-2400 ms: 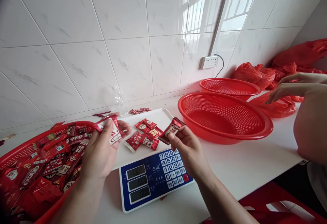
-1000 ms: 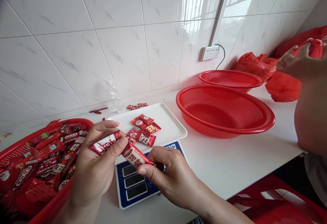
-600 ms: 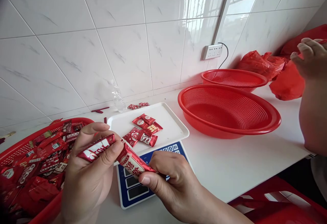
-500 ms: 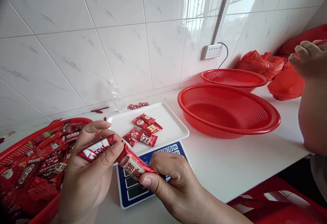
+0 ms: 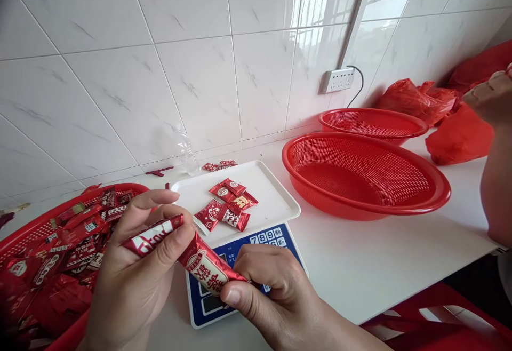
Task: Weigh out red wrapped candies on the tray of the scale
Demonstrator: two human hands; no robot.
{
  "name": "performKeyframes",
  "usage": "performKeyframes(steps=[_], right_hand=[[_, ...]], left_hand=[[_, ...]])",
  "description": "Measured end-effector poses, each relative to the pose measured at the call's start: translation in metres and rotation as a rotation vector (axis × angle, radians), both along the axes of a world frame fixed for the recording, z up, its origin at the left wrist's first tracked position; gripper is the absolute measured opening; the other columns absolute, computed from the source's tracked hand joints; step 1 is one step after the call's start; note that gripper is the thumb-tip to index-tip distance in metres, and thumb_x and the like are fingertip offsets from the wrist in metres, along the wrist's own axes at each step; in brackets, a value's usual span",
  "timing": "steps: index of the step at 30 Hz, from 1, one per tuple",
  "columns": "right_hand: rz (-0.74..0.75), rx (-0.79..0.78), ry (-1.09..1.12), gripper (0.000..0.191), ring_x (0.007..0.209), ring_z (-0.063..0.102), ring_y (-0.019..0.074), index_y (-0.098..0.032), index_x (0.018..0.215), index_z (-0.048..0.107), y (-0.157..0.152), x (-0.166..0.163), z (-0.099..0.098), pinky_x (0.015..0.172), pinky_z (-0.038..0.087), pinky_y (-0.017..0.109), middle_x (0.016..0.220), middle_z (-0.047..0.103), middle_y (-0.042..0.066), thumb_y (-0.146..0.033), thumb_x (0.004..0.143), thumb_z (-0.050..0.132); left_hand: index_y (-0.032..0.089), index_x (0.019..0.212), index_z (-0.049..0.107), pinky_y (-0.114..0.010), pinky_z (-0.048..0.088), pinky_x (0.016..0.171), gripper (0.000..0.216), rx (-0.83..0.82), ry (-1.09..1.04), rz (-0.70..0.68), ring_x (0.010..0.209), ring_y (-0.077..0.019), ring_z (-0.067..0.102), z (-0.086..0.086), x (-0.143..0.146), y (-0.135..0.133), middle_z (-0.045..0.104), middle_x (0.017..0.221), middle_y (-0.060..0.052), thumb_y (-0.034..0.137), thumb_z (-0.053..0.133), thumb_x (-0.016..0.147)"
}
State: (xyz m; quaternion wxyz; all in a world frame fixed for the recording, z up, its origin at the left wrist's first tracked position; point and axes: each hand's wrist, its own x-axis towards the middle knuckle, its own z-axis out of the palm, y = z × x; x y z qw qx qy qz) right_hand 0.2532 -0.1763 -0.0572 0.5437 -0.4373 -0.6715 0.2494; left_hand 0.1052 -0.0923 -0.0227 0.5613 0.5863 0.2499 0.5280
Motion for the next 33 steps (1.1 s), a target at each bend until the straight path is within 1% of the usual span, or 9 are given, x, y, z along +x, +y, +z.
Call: performKeyframes(steps=[9,13,16,19,22,26,28,30,33], right_hand=[[-0.011,-0.012,-0.016,0.043,0.054,0.044,0.007,-0.016,0.062,0.051,0.0,0.002,-0.002,0.051,0.034,0.02,0.058,0.048,-0.002,-0.042,0.096,0.045],[-0.055,0.006,0.03,0.04,0.055,0.047,0.0069,-0.017,0.064,0.055,0.003,-0.001,-0.001,0.052,0.037,0.018,0.058,0.052,-0.002,-0.039,0.096,0.047],[-0.112,0.017,0.109,0.039,0.054,0.045,0.0067,-0.017,0.063,0.055,0.008,-0.005,0.0,0.05,0.037,0.018,0.058,0.051,-0.003,-0.038,0.095,0.049],[-0.094,-0.023,0.116,0.04,0.053,0.044,0.0069,-0.017,0.062,0.053,0.013,-0.005,-0.001,0.049,0.037,0.018,0.057,0.05,-0.003,-0.039,0.095,0.048],[-0.113,-0.092,0.014,0.037,0.056,0.05,0.009,-0.017,0.07,0.06,0.019,0.004,-0.006,0.052,0.041,0.02,0.061,0.057,-0.001,-0.04,0.095,0.045],[-0.389,-0.125,-0.278,0.027,0.068,0.061,0.0138,-0.02,0.087,0.066,0.034,0.025,-0.017,0.059,0.046,0.025,0.078,0.067,0.003,-0.039,0.093,0.048],[-0.471,-0.16,-0.475,0.021,0.08,0.064,0.0173,-0.022,0.096,0.066,0.044,0.032,-0.022,0.064,0.048,0.029,0.089,0.069,0.004,-0.036,0.091,0.051],[-0.474,-0.202,-0.656,0.02,0.09,0.065,0.0211,-0.023,0.102,0.065,0.052,0.034,-0.026,0.069,0.05,0.033,0.098,0.069,0.005,-0.034,0.089,0.054],[-0.465,-0.264,-0.825,0.022,0.093,0.065,0.0241,-0.022,0.104,0.064,0.058,0.03,-0.028,0.07,0.052,0.037,0.101,0.069,0.006,-0.035,0.089,0.055]], left_hand=[[0.031,0.102,0.064,-0.014,0.048,0.062,0.025,-0.019,-0.071,-0.061,0.064,-0.0062,0.054,0.002,0.003,-0.002,0.059,0.078,0.005,0.021,0.072,0.081],[0.029,0.104,0.063,-0.013,0.046,0.063,0.026,-0.193,-0.081,-0.217,0.063,-0.0048,0.054,0.003,0.006,0.003,0.059,0.076,0.005,0.028,0.073,0.08],[0.027,0.106,0.062,-0.018,0.049,0.068,0.038,-0.297,-0.1,-0.374,0.07,-0.0084,0.057,0.0,0.011,0.003,0.061,0.082,0.003,0.04,0.077,0.074],[0.026,0.105,0.063,-0.021,0.051,0.067,0.037,-0.32,-0.056,-0.497,0.071,-0.0098,0.059,-0.004,0.016,0.002,0.064,0.088,0.001,0.034,0.079,0.073],[0.023,0.094,0.066,-0.021,0.052,0.064,0.021,-0.34,-0.119,-0.345,0.07,-0.0105,0.061,-0.003,0.014,0.009,0.066,0.083,0.001,0.026,0.076,0.076],[0.022,0.09,0.069,-0.024,0.056,0.068,0.022,-0.336,-0.337,-0.003,0.073,-0.0129,0.066,0.009,0.001,0.026,0.068,0.077,0.001,0.014,0.076,0.07],[0.021,0.089,0.07,-0.02,0.057,0.066,0.023,-0.311,-0.41,0.122,0.072,-0.011,0.065,0.016,-0.006,0.032,0.068,0.076,0.001,0.008,0.072,0.071],[0.02,0.088,0.07,-0.017,0.056,0.064,0.022,-0.295,-0.445,0.193,0.07,-0.0095,0.065,0.021,-0.01,0.034,0.067,0.075,0.001,0.004,0.068,0.072],[0.019,0.087,0.07,-0.016,0.056,0.063,0.02,-0.295,-0.455,0.194,0.07,-0.0092,0.064,0.024,-0.012,0.033,0.067,0.075,0.001,0.004,0.066,0.074]])
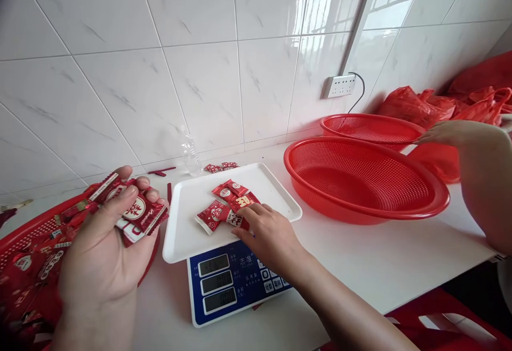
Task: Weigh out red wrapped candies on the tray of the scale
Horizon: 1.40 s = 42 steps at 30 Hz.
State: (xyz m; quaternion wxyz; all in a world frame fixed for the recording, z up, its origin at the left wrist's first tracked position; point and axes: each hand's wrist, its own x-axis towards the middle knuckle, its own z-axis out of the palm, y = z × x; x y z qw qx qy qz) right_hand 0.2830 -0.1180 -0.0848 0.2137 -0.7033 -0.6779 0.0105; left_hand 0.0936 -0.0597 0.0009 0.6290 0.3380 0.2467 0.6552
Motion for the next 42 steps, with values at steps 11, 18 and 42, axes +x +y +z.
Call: performKeyframes(steps=[11,18,42], right_hand=[[-0.02,-0.05,0.022,0.016,0.089,0.063,0.0228,-0.023,0.095,0.065,0.003,-0.007,0.012,0.068,0.049,0.034,0.092,0.07,0.006,-0.036,0.087,0.059],[0.031,-0.081,0.044,0.024,0.099,0.06,0.0261,-0.022,0.1,0.068,0.005,-0.001,0.013,0.079,0.051,0.04,0.103,0.068,0.009,-0.04,0.087,0.059],[-0.55,0.19,-0.093,0.047,0.086,0.063,0.0314,-0.023,0.083,0.071,-0.019,0.119,0.016,0.054,0.044,0.036,0.095,0.069,0.012,-0.062,0.083,0.046]], left_hand=[[0.022,0.09,0.07,-0.015,0.055,0.063,0.023,-0.016,0.06,-0.091,0.07,-0.0089,0.062,-0.001,-0.001,-0.005,0.066,0.08,0.001,0.011,0.073,0.07],[0.023,0.091,0.069,-0.018,0.055,0.063,0.022,0.015,0.08,-0.154,0.068,-0.0094,0.062,-0.003,-0.002,-0.007,0.065,0.08,0.001,0.016,0.074,0.071],[0.024,0.096,0.069,-0.018,0.055,0.062,0.03,-0.021,0.067,-0.155,0.067,-0.0091,0.064,-0.006,0.001,-0.005,0.066,0.08,0.003,0.014,0.076,0.069]])
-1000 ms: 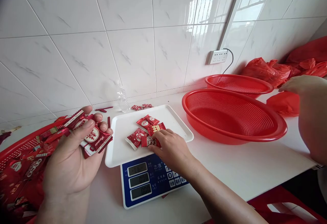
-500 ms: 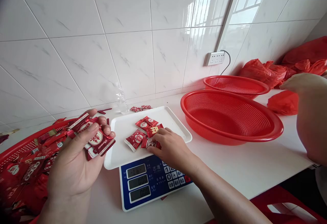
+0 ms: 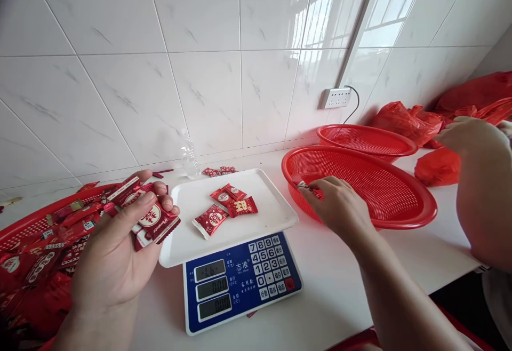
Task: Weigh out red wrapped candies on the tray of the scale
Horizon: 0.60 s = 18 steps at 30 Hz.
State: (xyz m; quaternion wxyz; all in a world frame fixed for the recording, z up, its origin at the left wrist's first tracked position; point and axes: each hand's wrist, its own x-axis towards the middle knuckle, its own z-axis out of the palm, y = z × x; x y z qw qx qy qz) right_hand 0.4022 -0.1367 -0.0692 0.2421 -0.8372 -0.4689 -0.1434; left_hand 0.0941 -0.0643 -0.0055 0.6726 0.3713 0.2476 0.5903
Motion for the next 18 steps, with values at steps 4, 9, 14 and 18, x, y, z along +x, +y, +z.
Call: performKeyframes(steps=[4,9,14,18], right_hand=[[-0.116,-0.137,0.034,0.053,0.088,0.063,0.0361,-0.022,0.084,0.072,-0.004,0.03,-0.007,0.049,0.041,0.037,0.096,0.07,0.015,-0.065,0.084,0.042],[-0.112,-0.158,0.029,0.05,0.098,0.061,0.0377,-0.019,0.098,0.071,-0.003,0.031,-0.011,0.06,0.048,0.042,0.108,0.067,0.017,-0.058,0.086,0.042],[0.251,-0.002,-0.025,0.038,0.101,0.062,0.0307,-0.02,0.101,0.069,0.013,-0.005,-0.01,0.08,0.052,0.046,0.106,0.069,0.013,-0.047,0.088,0.046],[0.579,-0.025,-0.013,0.03,0.108,0.061,0.0272,-0.021,0.107,0.067,0.03,-0.043,-0.009,0.09,0.051,0.047,0.114,0.067,0.011,-0.04,0.09,0.05]], left_hand=[[0.025,0.098,0.069,-0.018,0.055,0.064,0.031,0.01,0.002,-0.017,0.068,-0.0092,0.064,-0.003,0.0,0.002,0.067,0.079,0.003,0.015,0.077,0.07],[0.024,0.101,0.069,-0.018,0.055,0.063,0.033,0.001,-0.012,-0.013,0.069,-0.0096,0.065,-0.004,0.0,0.001,0.068,0.08,0.002,0.015,0.077,0.07],[0.022,0.095,0.069,-0.018,0.055,0.063,0.027,0.031,0.0,-0.018,0.067,-0.0096,0.064,-0.003,0.0,0.001,0.068,0.078,0.002,0.014,0.077,0.07],[0.022,0.093,0.069,-0.017,0.055,0.061,0.025,0.046,-0.015,-0.021,0.066,-0.0092,0.064,-0.002,0.0,0.0,0.068,0.079,0.002,0.013,0.076,0.071]])
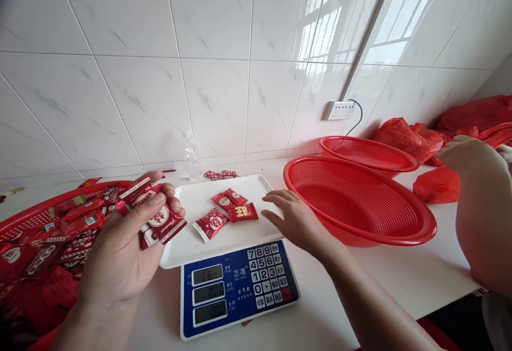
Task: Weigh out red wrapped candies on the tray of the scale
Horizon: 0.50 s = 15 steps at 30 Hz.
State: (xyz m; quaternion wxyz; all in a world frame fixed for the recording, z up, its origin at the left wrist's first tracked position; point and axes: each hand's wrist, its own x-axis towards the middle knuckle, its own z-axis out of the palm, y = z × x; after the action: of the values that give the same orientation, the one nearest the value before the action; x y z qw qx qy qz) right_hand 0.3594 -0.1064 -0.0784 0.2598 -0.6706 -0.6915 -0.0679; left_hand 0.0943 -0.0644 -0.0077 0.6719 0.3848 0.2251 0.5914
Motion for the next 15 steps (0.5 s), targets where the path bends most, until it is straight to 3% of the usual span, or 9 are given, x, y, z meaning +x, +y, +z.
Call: performKeyframes(steps=[6,15], right_hand=[[0.21,-0.098,-0.053,0.028,0.123,0.051,0.0252,-0.02,0.114,0.06,0.022,-0.034,-0.001,0.102,0.044,0.044,0.124,0.062,0.011,-0.03,0.089,0.056],[0.158,-0.211,-0.037,0.018,0.099,0.062,0.0249,-0.018,0.103,0.059,0.021,-0.04,0.002,0.086,0.049,0.041,0.103,0.067,0.01,-0.025,0.088,0.054]], left_hand=[[0.022,0.096,0.069,-0.018,0.055,0.061,0.027,0.002,-0.015,-0.017,0.066,-0.0094,0.064,0.002,-0.002,-0.002,0.067,0.078,0.002,0.015,0.077,0.071],[0.023,0.098,0.07,-0.017,0.055,0.06,0.027,0.005,-0.037,-0.034,0.066,-0.0091,0.063,0.003,0.0,-0.002,0.066,0.077,0.002,0.013,0.075,0.073]])
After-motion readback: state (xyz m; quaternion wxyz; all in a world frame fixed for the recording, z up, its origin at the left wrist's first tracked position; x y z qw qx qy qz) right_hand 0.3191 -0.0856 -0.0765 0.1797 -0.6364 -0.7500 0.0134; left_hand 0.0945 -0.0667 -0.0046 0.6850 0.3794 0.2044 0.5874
